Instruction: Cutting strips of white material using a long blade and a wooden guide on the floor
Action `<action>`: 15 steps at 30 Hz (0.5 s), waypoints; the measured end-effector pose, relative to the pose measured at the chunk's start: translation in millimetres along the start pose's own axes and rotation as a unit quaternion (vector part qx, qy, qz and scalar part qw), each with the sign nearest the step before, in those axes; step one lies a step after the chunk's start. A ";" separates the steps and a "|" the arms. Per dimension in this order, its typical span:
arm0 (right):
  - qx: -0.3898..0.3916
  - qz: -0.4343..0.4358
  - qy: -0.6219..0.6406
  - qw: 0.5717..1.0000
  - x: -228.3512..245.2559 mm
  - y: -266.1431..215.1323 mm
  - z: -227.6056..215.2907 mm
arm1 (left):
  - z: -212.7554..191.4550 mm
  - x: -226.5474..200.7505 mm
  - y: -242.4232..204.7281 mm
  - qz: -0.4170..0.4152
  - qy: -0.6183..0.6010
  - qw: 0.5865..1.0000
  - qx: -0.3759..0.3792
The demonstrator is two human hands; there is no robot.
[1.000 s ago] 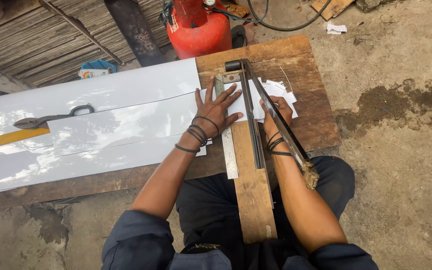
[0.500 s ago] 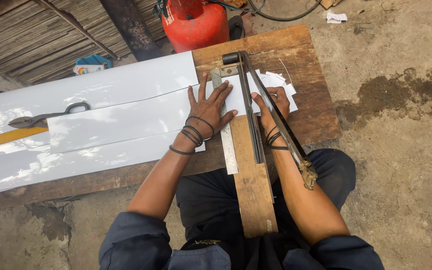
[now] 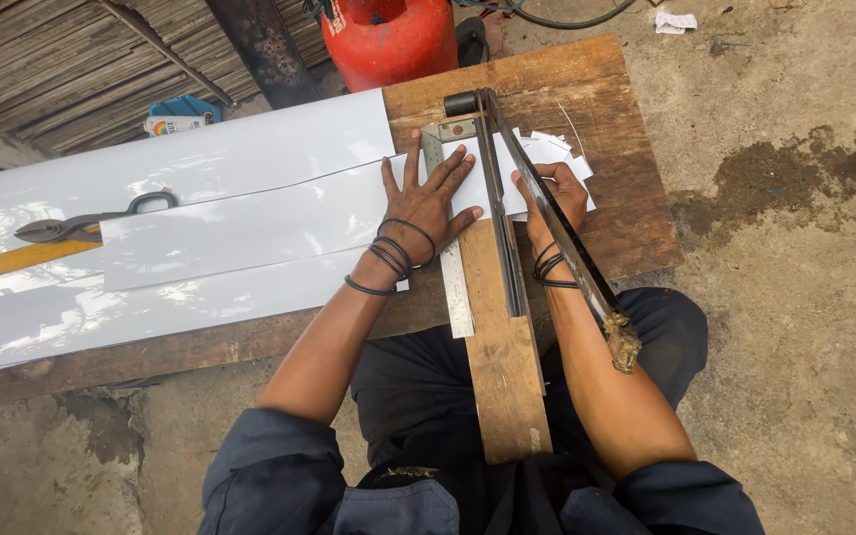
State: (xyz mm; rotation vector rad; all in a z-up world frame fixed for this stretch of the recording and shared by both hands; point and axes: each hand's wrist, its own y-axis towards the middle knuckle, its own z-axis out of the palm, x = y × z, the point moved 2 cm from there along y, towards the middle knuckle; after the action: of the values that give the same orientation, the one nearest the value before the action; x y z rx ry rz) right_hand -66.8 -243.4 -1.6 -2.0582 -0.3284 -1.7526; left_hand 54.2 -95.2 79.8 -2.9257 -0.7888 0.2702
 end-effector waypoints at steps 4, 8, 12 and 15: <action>-0.008 -0.020 -0.007 1.000 -12.7 8.2 1.3 | 3.6 -2.4 4.0 0.007 -0.002 1.000 -0.005; -0.007 -0.017 -0.006 1.000 -25.0 16.0 3.1 | 9.5 -1.3 6.6 0.011 0.005 1.000 -0.009; -0.008 -0.029 -0.019 0.999 -22.7 15.9 1.9 | 7.1 -2.9 6.4 0.009 -0.002 1.000 0.000; -0.007 -0.024 -0.020 0.999 -14.5 11.3 -0.1 | 6.8 -3.5 6.4 0.009 0.001 1.000 0.002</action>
State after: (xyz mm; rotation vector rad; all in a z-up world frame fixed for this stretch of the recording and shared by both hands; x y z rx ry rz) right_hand -64.5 -252.2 -17.6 -2.1132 -0.3828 -1.7486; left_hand 53.0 -102.2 72.8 -2.9305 -0.7625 0.2698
